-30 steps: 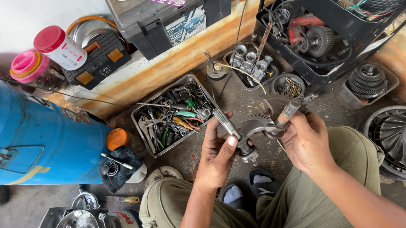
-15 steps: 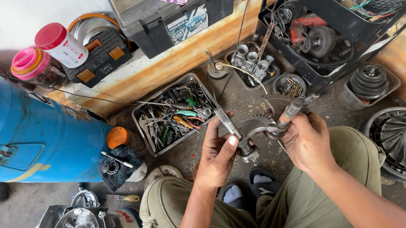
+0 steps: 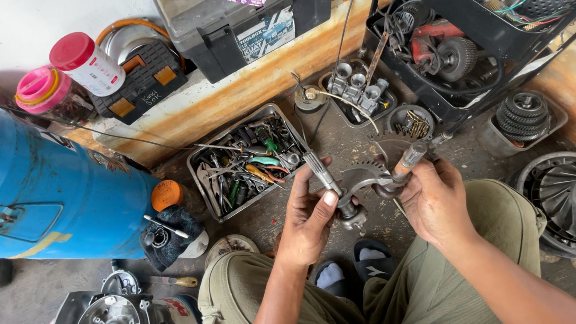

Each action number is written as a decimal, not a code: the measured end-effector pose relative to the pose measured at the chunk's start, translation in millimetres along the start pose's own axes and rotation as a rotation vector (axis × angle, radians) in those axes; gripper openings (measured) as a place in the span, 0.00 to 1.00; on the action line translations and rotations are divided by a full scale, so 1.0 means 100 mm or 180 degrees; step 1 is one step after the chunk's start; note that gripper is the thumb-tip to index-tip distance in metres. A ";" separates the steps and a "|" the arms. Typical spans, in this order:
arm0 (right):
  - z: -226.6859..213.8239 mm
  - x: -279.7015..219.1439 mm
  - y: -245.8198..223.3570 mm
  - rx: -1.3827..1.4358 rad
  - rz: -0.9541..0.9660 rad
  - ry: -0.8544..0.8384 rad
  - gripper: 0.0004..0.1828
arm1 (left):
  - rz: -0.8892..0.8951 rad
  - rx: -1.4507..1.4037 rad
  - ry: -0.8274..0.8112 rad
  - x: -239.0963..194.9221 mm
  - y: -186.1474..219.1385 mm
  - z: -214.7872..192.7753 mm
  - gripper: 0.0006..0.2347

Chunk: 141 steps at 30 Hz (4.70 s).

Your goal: Disassembling and inspecting motorcycle engine components including gears and bearings

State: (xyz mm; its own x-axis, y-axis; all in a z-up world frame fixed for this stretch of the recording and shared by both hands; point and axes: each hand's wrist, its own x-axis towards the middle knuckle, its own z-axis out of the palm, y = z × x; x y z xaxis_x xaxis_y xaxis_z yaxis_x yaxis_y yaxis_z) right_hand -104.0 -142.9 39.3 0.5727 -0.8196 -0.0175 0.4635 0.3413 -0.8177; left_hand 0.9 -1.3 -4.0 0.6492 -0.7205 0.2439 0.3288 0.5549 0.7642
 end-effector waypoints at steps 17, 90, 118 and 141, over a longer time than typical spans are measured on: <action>0.04 -0.02 -0.10 -0.0047 -0.0025 -0.0124 0.10 | -0.0092 -0.0405 0.0079 -0.01 -0.08 -0.08 0.17; 1.12 -0.12 -0.07 -0.1854 -0.2799 -0.5045 0.13 | 0.0396 0.6285 0.0004 -1.05 1.89 0.41 0.14; 1.84 -0.54 0.57 -0.1686 -0.1695 -0.4988 0.20 | 0.0574 0.4400 0.0750 -1.50 2.36 -0.29 0.16; 1.85 -0.51 0.57 -0.1584 -0.1417 -0.4768 0.17 | -0.0134 0.3097 0.0660 -1.46 2.36 -0.45 0.13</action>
State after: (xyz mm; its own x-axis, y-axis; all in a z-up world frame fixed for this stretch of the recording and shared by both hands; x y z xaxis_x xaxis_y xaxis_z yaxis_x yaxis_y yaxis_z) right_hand 17.8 3.7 100.1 0.7042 0.4445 0.5536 0.6807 -0.2013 -0.7043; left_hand 14.6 253.8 113.5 0.7874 -0.5933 0.1671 -0.2912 -0.1190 0.9492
